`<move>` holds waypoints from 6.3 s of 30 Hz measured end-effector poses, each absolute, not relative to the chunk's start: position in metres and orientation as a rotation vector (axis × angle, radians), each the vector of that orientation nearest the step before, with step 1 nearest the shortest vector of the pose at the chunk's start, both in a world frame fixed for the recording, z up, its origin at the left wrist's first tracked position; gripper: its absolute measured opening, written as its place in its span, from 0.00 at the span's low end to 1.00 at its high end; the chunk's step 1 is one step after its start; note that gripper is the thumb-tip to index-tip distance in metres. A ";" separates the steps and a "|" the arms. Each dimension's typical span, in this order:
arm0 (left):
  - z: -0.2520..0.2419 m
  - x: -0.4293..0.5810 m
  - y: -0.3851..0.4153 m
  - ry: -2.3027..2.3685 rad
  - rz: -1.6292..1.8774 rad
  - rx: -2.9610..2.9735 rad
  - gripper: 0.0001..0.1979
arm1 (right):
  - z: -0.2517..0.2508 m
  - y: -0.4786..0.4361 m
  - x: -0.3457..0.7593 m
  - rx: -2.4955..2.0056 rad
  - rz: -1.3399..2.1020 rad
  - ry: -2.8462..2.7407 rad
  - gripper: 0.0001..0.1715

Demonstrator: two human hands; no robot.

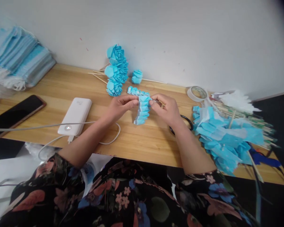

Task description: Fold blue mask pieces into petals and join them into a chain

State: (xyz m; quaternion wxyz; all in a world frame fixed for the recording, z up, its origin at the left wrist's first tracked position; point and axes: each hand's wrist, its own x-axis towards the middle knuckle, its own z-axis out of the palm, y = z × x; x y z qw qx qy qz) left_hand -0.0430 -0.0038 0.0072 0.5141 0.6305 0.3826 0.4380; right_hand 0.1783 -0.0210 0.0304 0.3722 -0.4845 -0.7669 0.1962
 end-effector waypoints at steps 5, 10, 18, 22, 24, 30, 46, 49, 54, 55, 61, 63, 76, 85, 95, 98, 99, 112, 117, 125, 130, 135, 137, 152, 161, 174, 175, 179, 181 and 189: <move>0.009 -0.042 -0.005 0.930 1.064 1.496 0.17 | 0.029 -0.024 0.173 -1.252 0.486 -2.023 0.12; 0.009 -0.045 -0.005 0.928 1.072 1.447 0.16 | 0.023 -0.020 0.180 -1.220 0.688 -1.851 0.18; 0.014 -0.046 -0.006 0.832 0.955 1.512 0.16 | 0.026 -0.018 0.185 -1.231 0.711 -1.851 0.28; 0.009 -0.046 -0.003 0.852 0.942 1.513 0.14 | 0.028 -0.022 0.184 -1.259 0.652 -1.828 0.25; 0.003 -0.047 0.001 0.860 0.829 1.560 0.14 | 0.028 -0.022 0.184 -1.268 0.616 -1.822 0.24; -0.007 -0.047 0.003 1.167 0.932 1.881 0.10 | 0.032 -0.024 0.184 -1.350 0.485 -1.911 0.22; -0.009 -0.038 -0.002 1.004 1.286 1.689 0.05 | 0.018 -0.028 0.170 -1.148 0.079 -2.259 0.19; -0.008 -0.038 -0.001 0.973 1.295 1.668 0.05 | 0.015 -0.026 0.170 -1.118 0.020 -2.281 0.19; -0.003 -0.039 -0.003 0.934 1.284 1.745 0.05 | 0.013 -0.024 0.172 -1.082 -0.010 -2.285 0.19; -0.002 -0.039 -0.003 0.930 1.285 1.766 0.05 | 0.013 -0.023 0.172 -1.088 -0.008 -2.281 0.19; 0.000 -0.040 -0.007 0.924 1.281 1.833 0.09 | 0.014 -0.022 0.173 -1.157 0.059 -2.255 0.20; -0.003 -0.039 -0.006 0.915 1.301 1.808 0.09 | 0.016 -0.022 0.173 -1.177 0.103 -2.247 0.20; -0.024 -0.047 0.009 1.218 0.701 2.200 0.09 | 0.030 -0.022 0.187 -1.479 0.129 -2.199 0.18; -0.020 -0.045 0.007 1.191 0.656 2.262 0.08 | 0.036 -0.026 0.182 -1.592 0.163 -2.358 0.16; -0.014 -0.043 0.007 1.121 0.932 1.745 0.09 | 0.034 -0.027 0.183 -1.434 0.272 -2.301 0.13; -0.015 -0.041 0.006 1.093 0.923 1.648 0.08 | 0.033 -0.029 0.179 -1.410 0.329 -2.307 0.13; -0.016 -0.040 0.006 1.082 0.910 1.608 0.07 | 0.033 -0.030 0.177 -1.410 0.344 -2.311 0.13; -0.011 -0.038 0.001 0.977 0.907 1.466 0.09 | 0.027 -0.033 0.163 -1.482 0.313 -2.331 0.14; -0.014 -0.037 0.001 0.939 0.934 1.479 0.12 | 0.027 -0.033 0.162 -1.510 0.280 -2.317 0.15; -0.015 -0.039 0.002 0.954 0.929 1.526 0.12 | 0.029 -0.034 0.164 -1.496 0.336 -2.322 0.15; -0.011 -0.041 0.002 1.004 0.938 1.519 0.11 | 0.030 -0.034 0.167 -1.500 0.318 -2.310 0.17; -0.010 -0.042 0.002 0.990 0.950 1.541 0.13 | 0.028 -0.036 0.163 -1.671 0.095 -2.327 0.21; -0.010 -0.042 0.002 0.960 0.938 1.547 0.13 | 0.028 -0.036 0.163 -1.730 -0.002 -2.312 0.25; -0.010 -0.043 0.002 0.959 1.012 1.577 0.14 | 0.043 -0.036 0.164 -1.697 0.197 -2.400 0.16; -0.003 -0.043 0.002 0.991 0.915 1.494 0.23 | 0.048 -0.038 0.159 -1.777 0.155 -2.458 0.19; 0.003 -0.037 -0.001 1.122 0.784 1.536 0.07 | 0.036 -0.033 0.158 -1.810 0.067 -2.528 0.34; 0.003 -0.037 0.000 1.142 0.782 1.513 0.06 | 0.033 -0.030 0.159 -1.785 0.067 -2.517 0.34; -0.001 -0.037 0.003 1.234 0.770 1.432 0.07 | 0.028 -0.022 0.171 -1.648 0.118 -2.498 0.33; -0.002 -0.038 0.005 1.262 0.759 1.412 0.08 | 0.032 -0.025 0.183 -1.652 0.129 -2.473 0.30; 0.002 -0.037 0.003 1.257 0.746 1.392 0.09 | 0.040 -0.079 0.235 -2.333 0.003 -2.361 0.18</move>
